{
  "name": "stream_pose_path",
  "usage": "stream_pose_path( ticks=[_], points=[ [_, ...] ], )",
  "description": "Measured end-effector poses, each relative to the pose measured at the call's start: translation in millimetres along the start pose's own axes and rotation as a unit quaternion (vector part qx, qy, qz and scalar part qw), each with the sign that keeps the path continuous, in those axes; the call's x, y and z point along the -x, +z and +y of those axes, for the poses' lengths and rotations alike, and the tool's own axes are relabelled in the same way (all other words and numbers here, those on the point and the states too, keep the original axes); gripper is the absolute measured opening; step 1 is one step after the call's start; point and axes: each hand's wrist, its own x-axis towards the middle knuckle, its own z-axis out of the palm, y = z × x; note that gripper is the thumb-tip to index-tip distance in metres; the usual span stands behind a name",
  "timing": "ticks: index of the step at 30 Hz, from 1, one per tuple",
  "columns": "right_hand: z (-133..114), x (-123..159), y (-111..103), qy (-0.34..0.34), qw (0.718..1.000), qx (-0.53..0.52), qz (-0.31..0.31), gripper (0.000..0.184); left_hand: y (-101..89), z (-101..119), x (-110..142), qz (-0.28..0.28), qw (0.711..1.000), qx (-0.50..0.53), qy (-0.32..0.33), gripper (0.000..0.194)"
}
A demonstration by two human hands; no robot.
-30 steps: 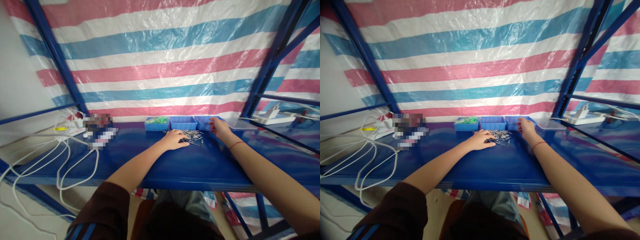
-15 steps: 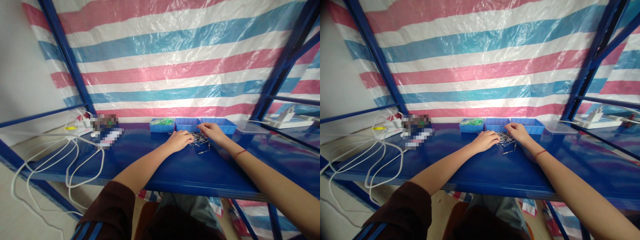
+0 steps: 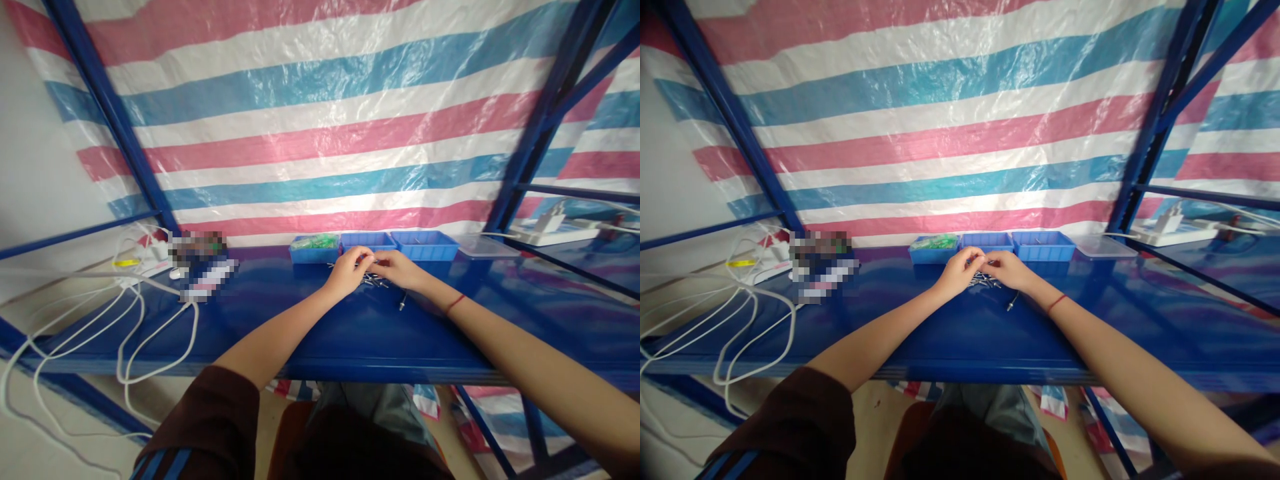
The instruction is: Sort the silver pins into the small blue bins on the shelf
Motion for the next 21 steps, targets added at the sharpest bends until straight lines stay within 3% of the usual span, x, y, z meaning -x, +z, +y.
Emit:
stream_pose_path(
  ticks=[5,10,16,21],
  points=[
    [-8,0,-4,0.043,0.997,-0.029,0.05,0.042,-1.7,-4,-1,0.035,0.997,-0.028,-0.056,0.011],
    [-19,2,-5,0.056,0.99,-0.051,0.12,0.04,-0.3,-6,0,-0.012,0.997,-0.069,-0.04,0.018],
    [-20,1,-4,0.041,0.989,-0.075,0.118,0.038,1.9,-6,3,-0.034,0.998,-0.054,0.003,0.017],
    [-22,0,-4,0.041,0.987,-0.09,0.126,0.036,2.3,-12,-1,-0.023,0.999,-0.032,-0.024,0.018]
  ],
)
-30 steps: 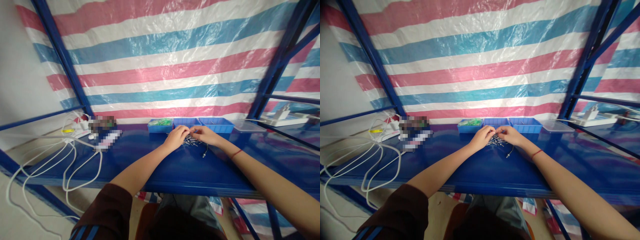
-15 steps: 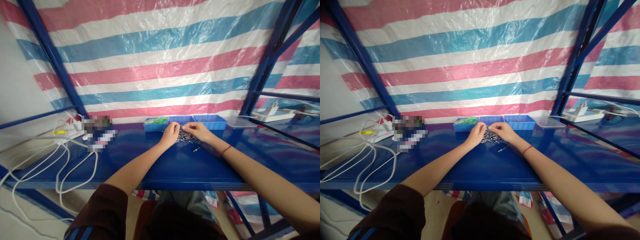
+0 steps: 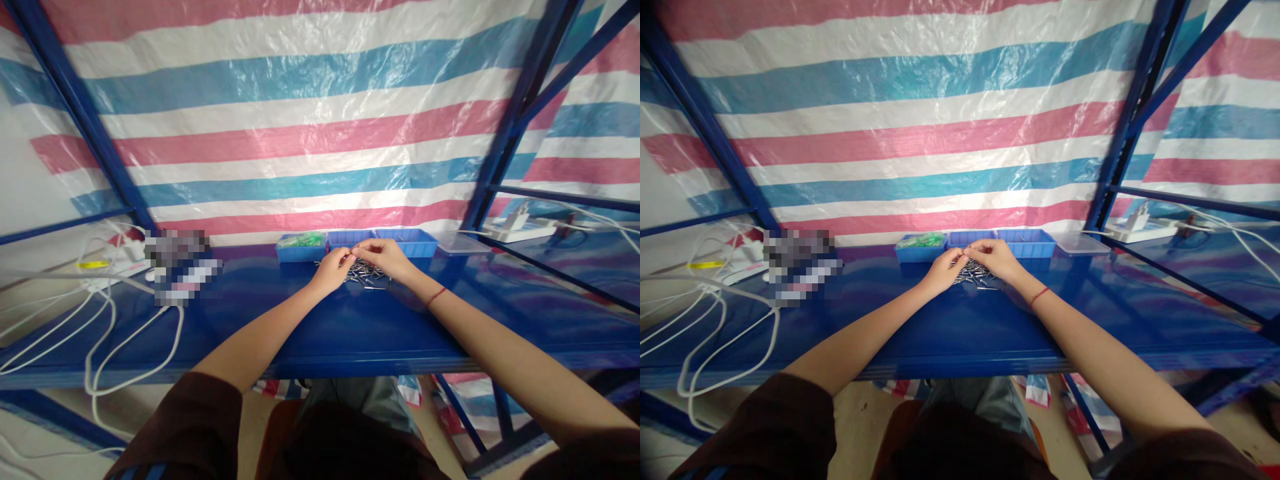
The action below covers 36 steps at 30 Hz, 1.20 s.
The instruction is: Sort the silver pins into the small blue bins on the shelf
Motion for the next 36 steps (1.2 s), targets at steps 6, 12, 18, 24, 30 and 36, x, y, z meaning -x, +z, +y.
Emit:
stream_pose_path(
  ticks=[6,12,18,24,30,36],
  points=[
    [-2,0,1,0.0,1.0,0.008,0.0,0.033,0.7,1,0,-0.002,1.0,0.014,-0.019,0.019],
    [4,-2,1,-0.042,0.998,0.047,0.019,0.029,1.7,3,1,-0.001,0.999,0.032,-0.027,0.02],
    [7,-3,0,-0.073,0.992,0.094,0.033,0.028,1.9,0,-1,0.053,0.998,0.037,0.004,0.017],
    [8,-4,-3,-0.081,0.988,0.129,0.027,0.025,-1.1,4,-1,0.114,0.993,0.024,-0.005,0.01],
    [14,-7,-7,0.033,0.997,0.044,0.058,0.027,-1.5,4,2,0.08,0.997,-0.013,0.004,0.026],
    [38,-17,-45,0.115,0.955,0.011,0.272,0.021,-5.6,22,11,-0.108,0.974,-0.146,0.134,0.028]
  ],
)
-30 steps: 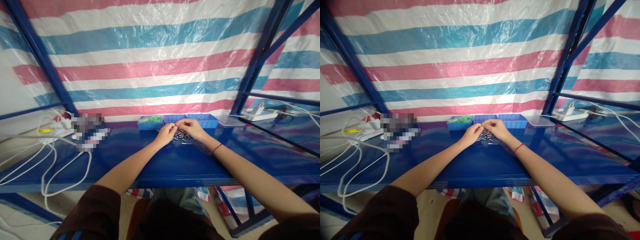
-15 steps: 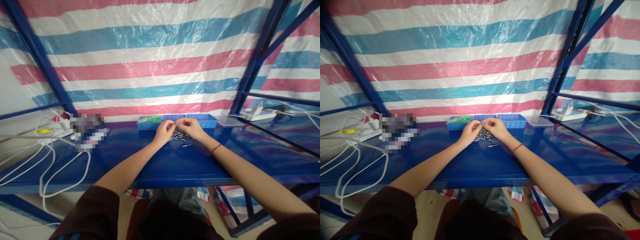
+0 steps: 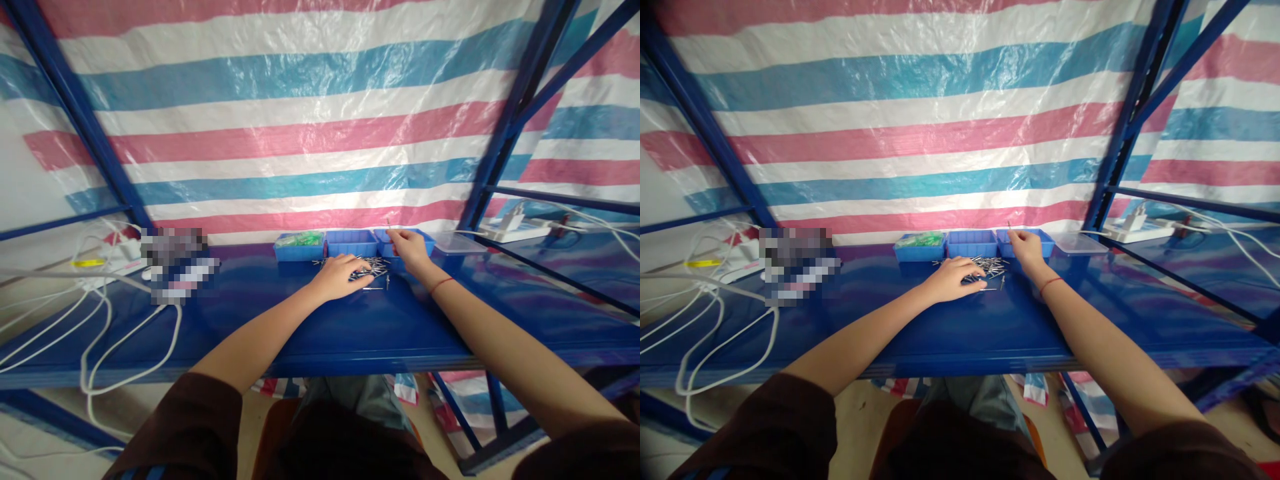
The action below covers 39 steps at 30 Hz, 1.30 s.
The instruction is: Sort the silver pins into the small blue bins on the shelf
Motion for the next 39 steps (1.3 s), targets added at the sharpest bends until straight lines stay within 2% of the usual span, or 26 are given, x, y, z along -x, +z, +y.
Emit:
stream_pose_path(
  ticks=[3,5,9,12,14,16,19,21,26,34,39],
  points=[
    [9,-12,-12,0.005,0.998,0.056,0.041,0.024,-0.8,4,1,-0.072,0.996,-0.051,0.022,0.031],
    [11,-15,-14,0.011,0.997,0.066,0.046,0.024,-0.6,2,1,-0.099,0.993,-0.06,0.027,0.028],
    [9,-10,-6,-0.014,0.997,0.074,-0.005,0.023,0.7,-3,0,-0.108,0.992,-0.053,0.049,0.021],
    [2,-1,1,-0.061,0.991,0.102,-0.056,0.024,3.4,-5,0,-0.072,0.995,-0.044,0.045,0.019],
    [-4,7,5,-0.094,0.985,0.112,-0.096,0.023,5.1,-6,-2,-0.024,0.999,-0.019,0.009,0.02],
    [-12,17,8,-0.11,0.974,0.1,-0.171,0.022,5.6,-8,-3,0.03,0.998,0.025,-0.048,0.021],
    [-24,33,13,-0.099,0.944,0.063,-0.309,0.03,4.6,-13,-5,0.085,0.985,0.095,-0.118,0.019],
    [-30,41,17,-0.092,0.932,0.036,-0.349,0.033,3.9,-17,-6,0.104,0.975,0.132,-0.143,0.017],
    [-32,44,20,-0.09,0.943,-0.015,-0.321,0.029,7.0,-20,-7,0.116,0.96,0.185,-0.177,0.018],
    [-28,40,22,-0.109,0.956,-0.029,-0.27,0.034,6.8,-14,-8,0.097,0.946,0.236,-0.201,0.021],
    [-32,42,23,-0.122,0.957,-0.015,-0.261,0.033,7.5,-13,-8,0.12,0.948,0.241,-0.168,0.017]
  ],
)
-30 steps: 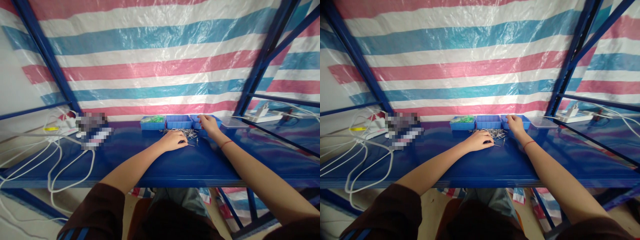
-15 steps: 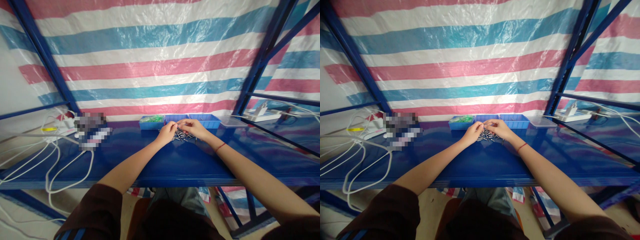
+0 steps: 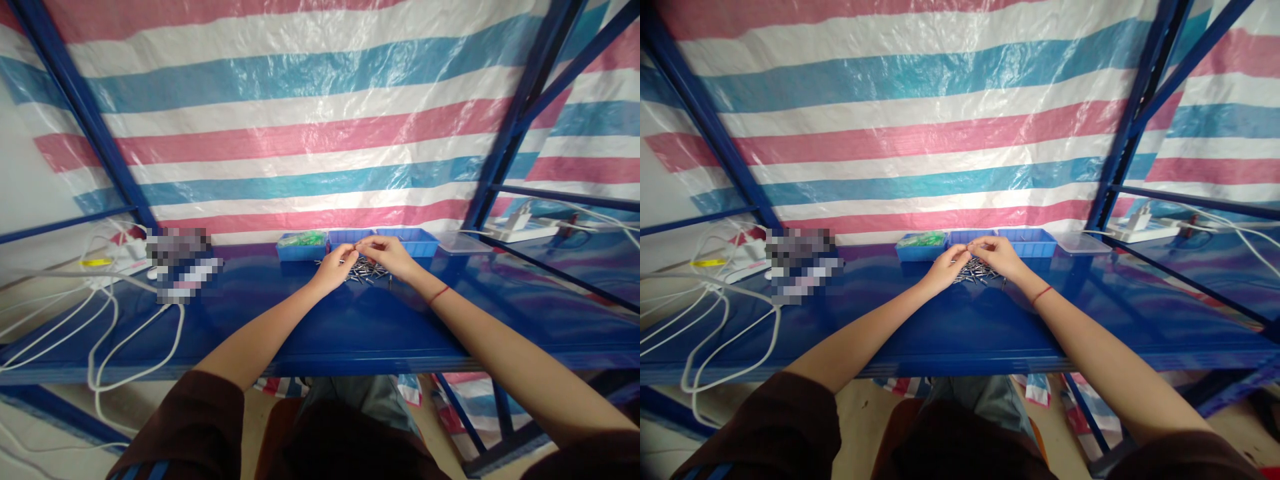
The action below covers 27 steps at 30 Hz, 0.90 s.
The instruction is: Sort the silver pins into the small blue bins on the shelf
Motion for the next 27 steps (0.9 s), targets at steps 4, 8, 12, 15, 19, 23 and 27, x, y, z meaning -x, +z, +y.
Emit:
stream_pose_path(
  ticks=[4,8,12,15,19,23,27],
  points=[
    [-5,1,2,-0.007,1.0,0.013,0.004,0.032,1.0,-5,-2,0.032,0.999,-0.021,0.019,0.013],
    [-4,0,0,-0.012,0.999,0.044,0.011,0.032,-1.2,-5,-3,0.088,0.995,-0.038,0.012,0.012],
    [0,-1,-3,-0.044,0.993,0.109,-0.005,0.026,-4.3,-2,-3,0.128,0.988,-0.068,0.053,0.012],
    [3,-1,-2,0.026,0.996,0.075,-0.051,0.026,-3.5,-4,-3,0.121,0.987,-0.082,0.07,0.018],
    [15,-5,-8,0.133,0.989,-0.058,0.033,0.025,-0.7,-9,-1,0.097,0.986,-0.114,0.067,0.038],
    [30,-13,-32,0.191,0.95,-0.118,0.217,0.019,-0.7,-9,3,-0.019,0.975,-0.198,0.098,0.024],
    [34,-14,-49,0.268,0.925,-0.111,0.246,0.014,-1.2,-4,10,-0.106,0.949,-0.278,0.103,0.018]
  ],
)
